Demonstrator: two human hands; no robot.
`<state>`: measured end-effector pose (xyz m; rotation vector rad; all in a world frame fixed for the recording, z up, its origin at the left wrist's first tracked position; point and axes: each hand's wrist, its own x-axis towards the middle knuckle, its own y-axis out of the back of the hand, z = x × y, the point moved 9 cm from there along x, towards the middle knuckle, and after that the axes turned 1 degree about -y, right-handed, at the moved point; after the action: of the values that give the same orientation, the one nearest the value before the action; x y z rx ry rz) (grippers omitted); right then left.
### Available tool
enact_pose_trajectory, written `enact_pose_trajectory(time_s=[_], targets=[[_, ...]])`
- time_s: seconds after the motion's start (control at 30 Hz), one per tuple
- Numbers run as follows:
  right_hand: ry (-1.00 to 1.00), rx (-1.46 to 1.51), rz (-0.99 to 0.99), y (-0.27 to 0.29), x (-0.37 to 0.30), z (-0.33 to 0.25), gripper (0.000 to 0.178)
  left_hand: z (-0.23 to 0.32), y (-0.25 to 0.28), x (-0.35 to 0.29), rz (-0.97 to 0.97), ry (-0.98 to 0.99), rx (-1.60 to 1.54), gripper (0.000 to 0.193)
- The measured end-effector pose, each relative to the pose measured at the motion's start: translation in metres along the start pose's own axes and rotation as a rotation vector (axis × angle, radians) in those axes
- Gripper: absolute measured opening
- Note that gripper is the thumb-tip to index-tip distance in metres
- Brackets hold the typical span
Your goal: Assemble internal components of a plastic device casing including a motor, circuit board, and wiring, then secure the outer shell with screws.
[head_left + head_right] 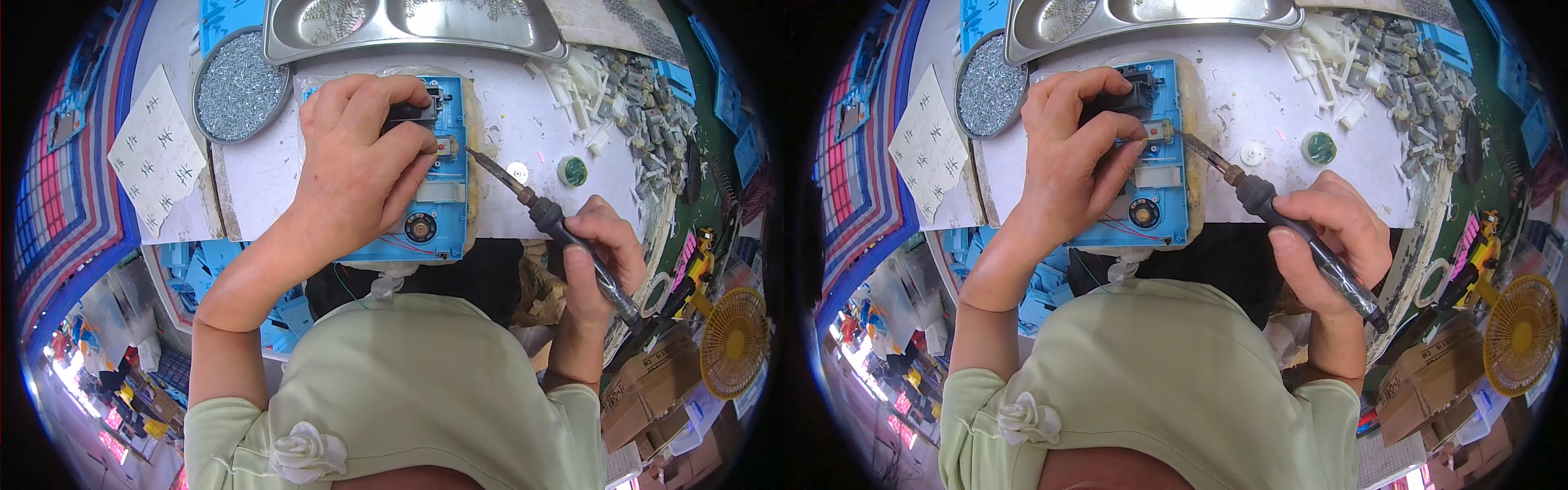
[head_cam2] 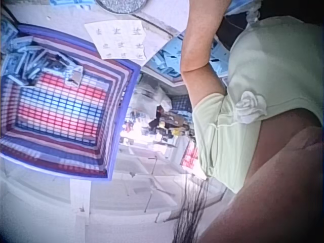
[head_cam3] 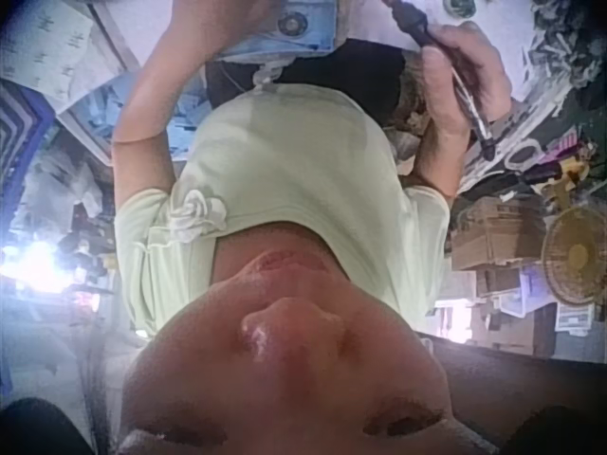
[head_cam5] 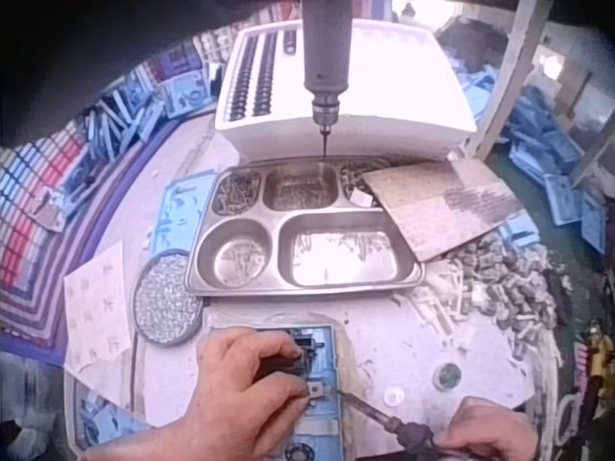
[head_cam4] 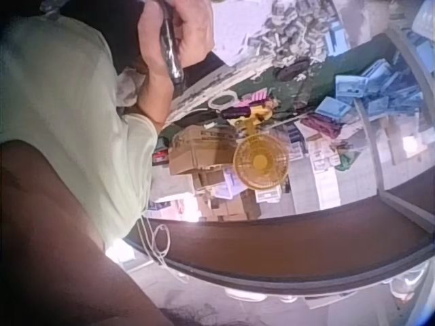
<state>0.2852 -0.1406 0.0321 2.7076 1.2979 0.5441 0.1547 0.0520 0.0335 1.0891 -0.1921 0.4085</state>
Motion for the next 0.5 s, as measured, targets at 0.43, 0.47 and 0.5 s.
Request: enact_pose_trajectory(time_s=[0.43, 0.47, 0.5], targets=[[0.027, 0.002, 0.007, 0.0023, 0.0009, -0.0029, 0.023, 0.0009, 0.001, 0.0019, -0.014, 0.005, 0.011, 0.021], [0.024, 0.001, 0.007, 0.0022, 0.0007, -0.0026, 0.023, 0.0007, 0.0007, 0.002, -0.017, 0.006, 0.011, 0.021], [0.03, 0.0, 0.009, 0.0021, 0.0006, -0.0028, 0.023, 0.0007, 0.0006, 0.0023, -0.018, 0.006, 0.011, 0.02]])
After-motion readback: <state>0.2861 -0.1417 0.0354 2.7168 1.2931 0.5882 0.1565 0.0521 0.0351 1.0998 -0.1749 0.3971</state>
